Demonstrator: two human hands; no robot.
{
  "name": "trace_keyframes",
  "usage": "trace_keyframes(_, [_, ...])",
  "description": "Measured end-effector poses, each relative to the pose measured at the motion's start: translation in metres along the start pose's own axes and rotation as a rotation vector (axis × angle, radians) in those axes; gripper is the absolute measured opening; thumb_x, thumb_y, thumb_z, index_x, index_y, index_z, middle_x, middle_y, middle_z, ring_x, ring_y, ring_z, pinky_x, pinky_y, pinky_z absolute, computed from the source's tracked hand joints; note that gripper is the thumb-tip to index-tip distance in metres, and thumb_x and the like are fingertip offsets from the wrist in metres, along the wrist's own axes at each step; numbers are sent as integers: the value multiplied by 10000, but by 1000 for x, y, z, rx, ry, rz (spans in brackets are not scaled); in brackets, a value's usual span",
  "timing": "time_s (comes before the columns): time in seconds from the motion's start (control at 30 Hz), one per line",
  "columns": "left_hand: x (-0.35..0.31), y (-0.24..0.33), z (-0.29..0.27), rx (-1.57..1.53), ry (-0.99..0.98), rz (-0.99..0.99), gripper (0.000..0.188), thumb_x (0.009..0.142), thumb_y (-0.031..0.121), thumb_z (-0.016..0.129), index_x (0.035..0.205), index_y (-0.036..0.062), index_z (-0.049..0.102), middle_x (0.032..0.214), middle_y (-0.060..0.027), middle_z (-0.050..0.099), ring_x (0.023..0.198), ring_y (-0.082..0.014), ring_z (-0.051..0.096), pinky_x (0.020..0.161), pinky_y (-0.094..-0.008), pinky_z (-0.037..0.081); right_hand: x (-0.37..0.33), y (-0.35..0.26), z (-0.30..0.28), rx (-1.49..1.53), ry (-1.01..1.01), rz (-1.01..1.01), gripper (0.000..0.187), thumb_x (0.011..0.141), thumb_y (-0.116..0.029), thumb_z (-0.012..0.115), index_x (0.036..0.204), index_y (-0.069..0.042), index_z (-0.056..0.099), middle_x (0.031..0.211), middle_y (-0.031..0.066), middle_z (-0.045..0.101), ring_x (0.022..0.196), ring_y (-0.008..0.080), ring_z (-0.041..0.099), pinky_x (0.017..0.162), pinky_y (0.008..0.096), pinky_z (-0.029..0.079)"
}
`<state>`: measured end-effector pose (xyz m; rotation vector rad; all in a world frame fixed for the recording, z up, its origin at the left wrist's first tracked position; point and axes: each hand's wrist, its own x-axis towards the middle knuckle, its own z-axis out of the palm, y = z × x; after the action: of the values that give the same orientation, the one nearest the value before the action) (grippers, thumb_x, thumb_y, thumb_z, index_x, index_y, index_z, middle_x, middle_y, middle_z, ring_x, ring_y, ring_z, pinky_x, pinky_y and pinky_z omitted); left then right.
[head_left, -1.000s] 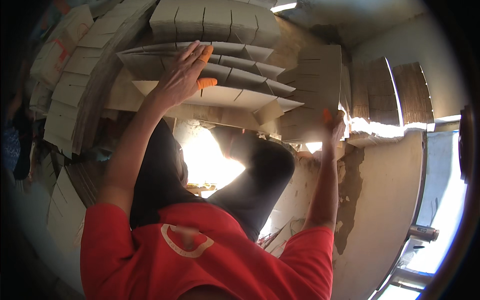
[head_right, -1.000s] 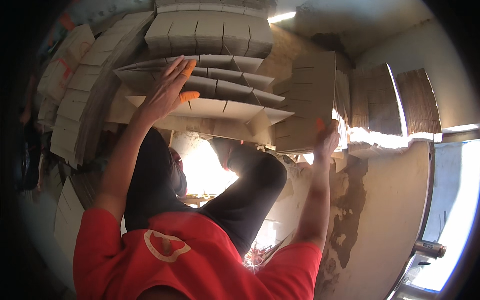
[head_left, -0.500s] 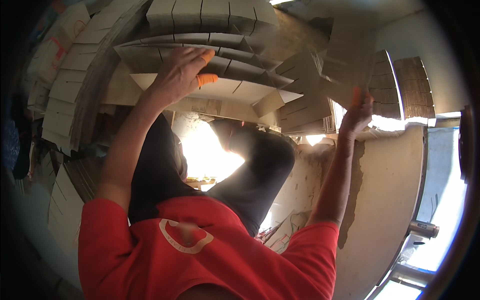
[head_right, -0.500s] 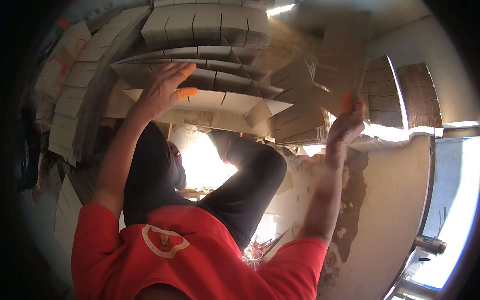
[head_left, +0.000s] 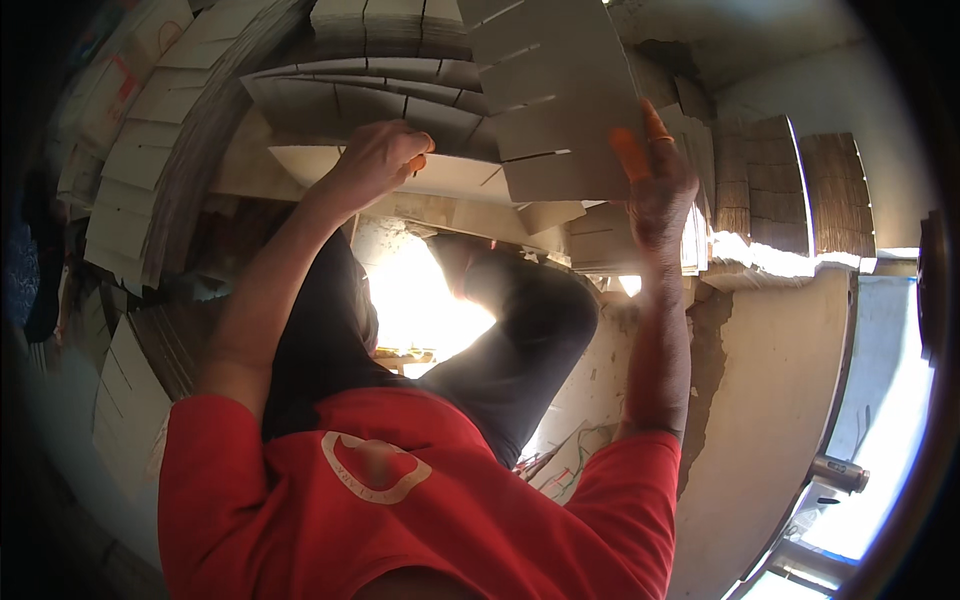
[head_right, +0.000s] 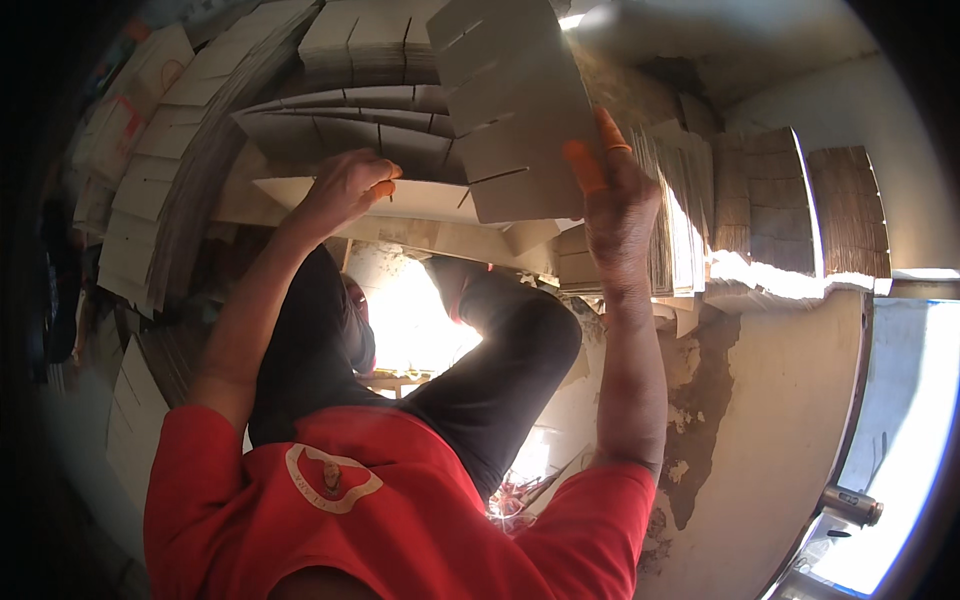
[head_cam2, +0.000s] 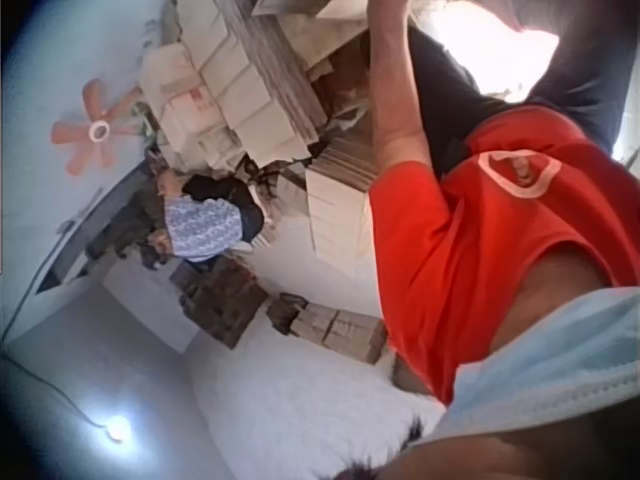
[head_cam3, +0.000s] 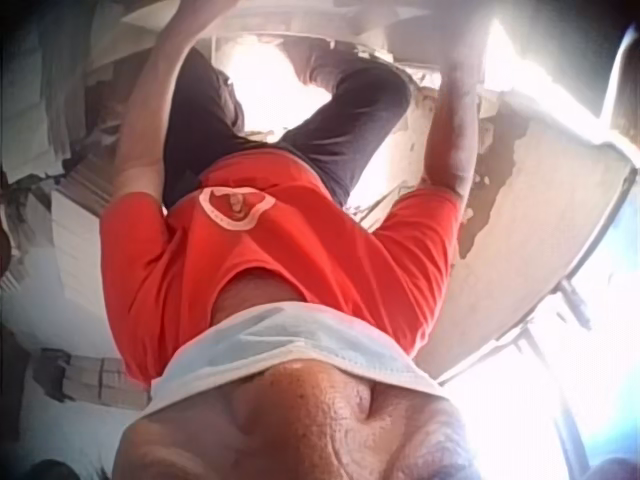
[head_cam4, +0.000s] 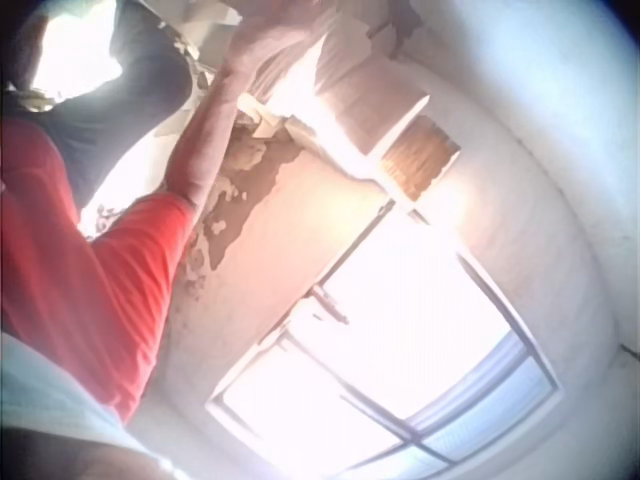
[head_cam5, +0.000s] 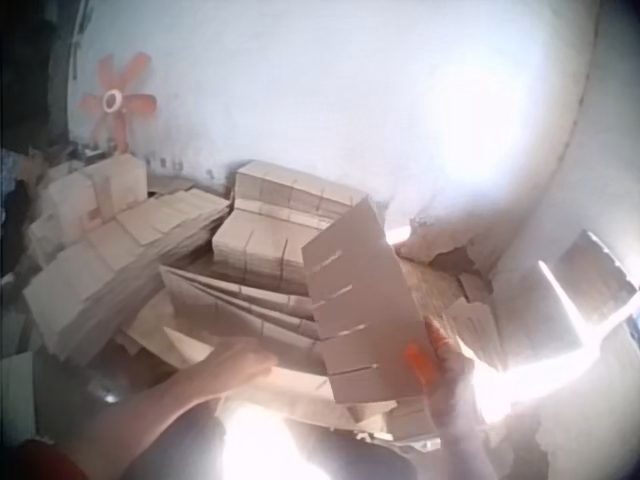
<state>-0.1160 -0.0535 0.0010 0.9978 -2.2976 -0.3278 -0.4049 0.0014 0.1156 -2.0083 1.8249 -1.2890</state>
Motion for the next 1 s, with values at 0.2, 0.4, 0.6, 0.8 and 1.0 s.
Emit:
trace_keyframes(0.2, [1, -1, 1, -30, -31, -76, 161, 748, 58, 704, 900, 13, 670, 807, -140, 646, 765, -294, 641, 680, -388, 511, 2, -4, 4, 80, -20, 71, 460, 862, -159, 701, 1286, -45, 566, 656, -1, 593, 584, 10, 477, 528, 198, 433])
trace_keyframes(0.4, [5, -1, -1, -81, -61, -78, 181, 745, 53, 709, 916, 8, 671, 825, -146, 651, 793, -294, 638, 691, -387, 510, -7, 9, 14, 134, -57, 102, 469, 861, -138, 698, 1297, -40, 554, 632, 3, 574, 535, 19, 471, 481, 210, 427])
trace_keyframes(0.6, [29, -13, -16, 111, 225, 141, 208, 742, 40, 701, 942, 2, 661, 841, -132, 657, 824, -283, 607, 755, -382, 492, -12, 5, 21, 218, -49, 155, 473, 867, -123, 690, 1307, -33, 543, 610, -9, 514, 514, 14, 422, 454, 207, 398])
trace_keyframes(0.8, [30, -34, -12, 201, -14, 6, 160, 716, -31, 655, 874, -7, 644, 857, -129, 649, 823, -295, 596, 746, -393, 478, -10, 8, 24, 226, -54, 132, 477, 864, -94, 687, 1310, -23, 535, 598, -36, 470, 501, 13, 399, 437, 206, 379])
trace_keyframes(1.0, [21, -21, -10, 65, 81, -58, 78, 668, -74, 595, 684, -6, 560, 698, -188, 583, 762, -352, 596, 674, -459, 475, -8, -4, 18, 167, -168, 153, 484, 864, -92, 686, 1320, -40, 532, 607, -35, 488, 499, 15, 410, 429, 214, 380])
